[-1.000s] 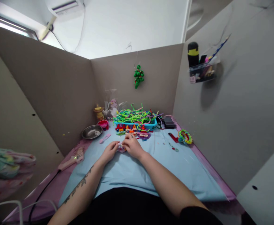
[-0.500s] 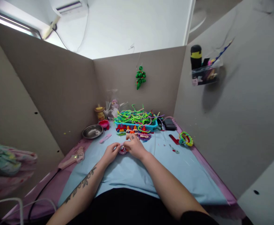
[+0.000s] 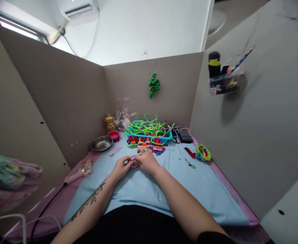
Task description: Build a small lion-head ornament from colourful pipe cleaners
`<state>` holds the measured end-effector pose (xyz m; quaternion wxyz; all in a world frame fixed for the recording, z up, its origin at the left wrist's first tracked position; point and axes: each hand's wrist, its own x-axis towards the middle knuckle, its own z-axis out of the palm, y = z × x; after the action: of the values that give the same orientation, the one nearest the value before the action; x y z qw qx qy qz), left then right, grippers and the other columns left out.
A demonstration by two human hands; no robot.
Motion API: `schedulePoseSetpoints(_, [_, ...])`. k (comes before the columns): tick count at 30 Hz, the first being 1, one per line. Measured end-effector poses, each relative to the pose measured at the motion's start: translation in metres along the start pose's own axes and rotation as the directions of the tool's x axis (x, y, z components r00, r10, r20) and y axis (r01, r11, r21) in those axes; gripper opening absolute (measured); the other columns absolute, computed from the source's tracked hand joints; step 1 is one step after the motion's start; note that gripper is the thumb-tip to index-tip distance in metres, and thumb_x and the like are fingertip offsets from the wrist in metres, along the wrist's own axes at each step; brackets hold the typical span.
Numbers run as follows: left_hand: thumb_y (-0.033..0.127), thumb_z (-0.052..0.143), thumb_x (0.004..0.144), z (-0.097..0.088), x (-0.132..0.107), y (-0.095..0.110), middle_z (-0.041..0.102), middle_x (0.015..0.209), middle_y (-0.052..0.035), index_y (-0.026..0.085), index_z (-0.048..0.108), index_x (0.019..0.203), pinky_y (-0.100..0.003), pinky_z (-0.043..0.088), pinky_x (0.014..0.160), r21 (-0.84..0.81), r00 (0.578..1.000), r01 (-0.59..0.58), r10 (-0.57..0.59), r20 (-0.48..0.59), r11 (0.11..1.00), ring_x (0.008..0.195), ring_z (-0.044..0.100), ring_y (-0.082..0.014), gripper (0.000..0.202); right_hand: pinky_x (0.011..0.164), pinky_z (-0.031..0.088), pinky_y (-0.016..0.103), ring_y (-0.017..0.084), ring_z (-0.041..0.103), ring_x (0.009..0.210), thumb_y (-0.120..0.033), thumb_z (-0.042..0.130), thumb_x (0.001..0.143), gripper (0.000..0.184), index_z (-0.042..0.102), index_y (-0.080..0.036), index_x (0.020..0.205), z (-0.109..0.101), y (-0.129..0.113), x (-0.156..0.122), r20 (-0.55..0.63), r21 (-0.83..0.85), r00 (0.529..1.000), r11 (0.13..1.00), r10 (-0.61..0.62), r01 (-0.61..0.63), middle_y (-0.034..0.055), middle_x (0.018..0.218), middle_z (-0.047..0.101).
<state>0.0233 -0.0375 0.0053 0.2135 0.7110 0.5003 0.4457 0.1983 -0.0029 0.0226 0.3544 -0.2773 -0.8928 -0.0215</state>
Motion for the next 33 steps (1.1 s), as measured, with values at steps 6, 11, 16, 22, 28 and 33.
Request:
schedulePoseSetpoints(6, [0.026, 0.055, 0.077, 0.0, -0.001, 0.001, 0.069, 0.085, -0.0053, 0.017, 0.066, 0.086, -0.029, 0.046, 0.075, -0.036, 0.999, -0.029, 0.03, 0.034, 0.999, 0.08, 0.061, -0.0189, 0.017, 0.09, 0.036, 0.044, 0.025, 0.043, 0.105, -0.011, 0.059, 0.073, 0.011, 0.06, -0.02, 0.079, -0.001, -0.002, 0.0, -0.041, 0.099, 0.997, 0.993, 0.071, -0.067, 0.0078, 0.1, 0.052])
schedulePoseSetpoints(11, [0.026, 0.055, 0.077, 0.0, 0.0, 0.001, 0.068, 0.081, -0.0038, 0.017, 0.066, 0.085, -0.028, 0.047, 0.073, -0.051, 0.999, -0.016, 0.018, 0.05, 0.999, 0.076, 0.06, -0.0176, 0.016, 0.087, 0.04, 0.039, 0.023, 0.049, 0.099, -0.009, 0.056, 0.071, 0.028, 0.055, -0.019, 0.097, 0.005, 0.002, 0.0, -0.043, 0.287, 0.991, 0.952, 0.127, -0.109, 0.0071, 0.099, 0.057])
schedulePoseSetpoints(16, [0.023, 0.054, 0.077, 0.001, 0.0, 0.0, 0.066, 0.081, -0.0029, 0.018, 0.064, 0.086, -0.028, 0.046, 0.073, 0.001, 0.996, -0.084, 0.084, 0.013, 0.996, 0.075, 0.058, -0.0165, 0.015, 0.076, 0.044, 0.03, 0.017, 0.057, 0.085, -0.006, 0.049, 0.073, 0.03, 0.056, -0.019, 0.099, 0.013, 0.004, 0.0, 0.08, 0.448, 0.985, 0.877, 0.154, -0.174, 0.0038, 0.093, 0.062])
schedulePoseSetpoints(22, [0.023, 0.053, 0.078, 0.001, -0.001, 0.002, 0.064, 0.079, -0.0017, 0.018, 0.061, 0.085, -0.026, 0.045, 0.071, 0.005, 0.995, -0.098, 0.098, -0.004, 0.995, 0.073, 0.057, -0.0151, 0.012, 0.076, 0.044, 0.028, 0.016, 0.057, 0.085, -0.005, 0.047, 0.07, 0.029, 0.056, -0.018, 0.094, 0.014, -0.001, 0.001, 0.083, 0.54, 0.974, 0.812, 0.212, -0.223, 0.0029, 0.09, 0.062])
schedulePoseSetpoints(28, [0.02, 0.052, 0.076, 0.001, -0.001, 0.003, 0.062, 0.077, -0.0011, 0.018, 0.057, 0.083, -0.026, 0.045, 0.07, -0.032, 0.996, -0.09, 0.09, -0.024, 0.995, 0.074, 0.057, -0.0145, 0.009, 0.071, 0.043, 0.026, 0.014, 0.054, 0.079, -0.008, 0.045, 0.07, 0.025, 0.051, -0.019, 0.091, 0.018, 0.0, 0.001, 0.086, 0.598, 0.965, 0.761, 0.249, -0.25, -0.0002, 0.084, 0.056])
schedulePoseSetpoints(33, [0.02, 0.052, 0.077, 0.002, 0.0, 0.0, 0.06, 0.078, -0.0008, 0.017, 0.054, 0.083, -0.026, 0.044, 0.07, -0.046, 0.993, -0.108, 0.106, -0.045, 0.993, 0.074, 0.056, -0.0141, 0.007, 0.07, 0.042, 0.025, 0.014, 0.053, 0.078, -0.009, 0.045, 0.071, 0.025, 0.048, -0.02, 0.093, 0.02, 0.001, 0.0, 0.091, 0.582, 0.967, 0.775, 0.238, -0.246, -0.0006, 0.085, 0.055])
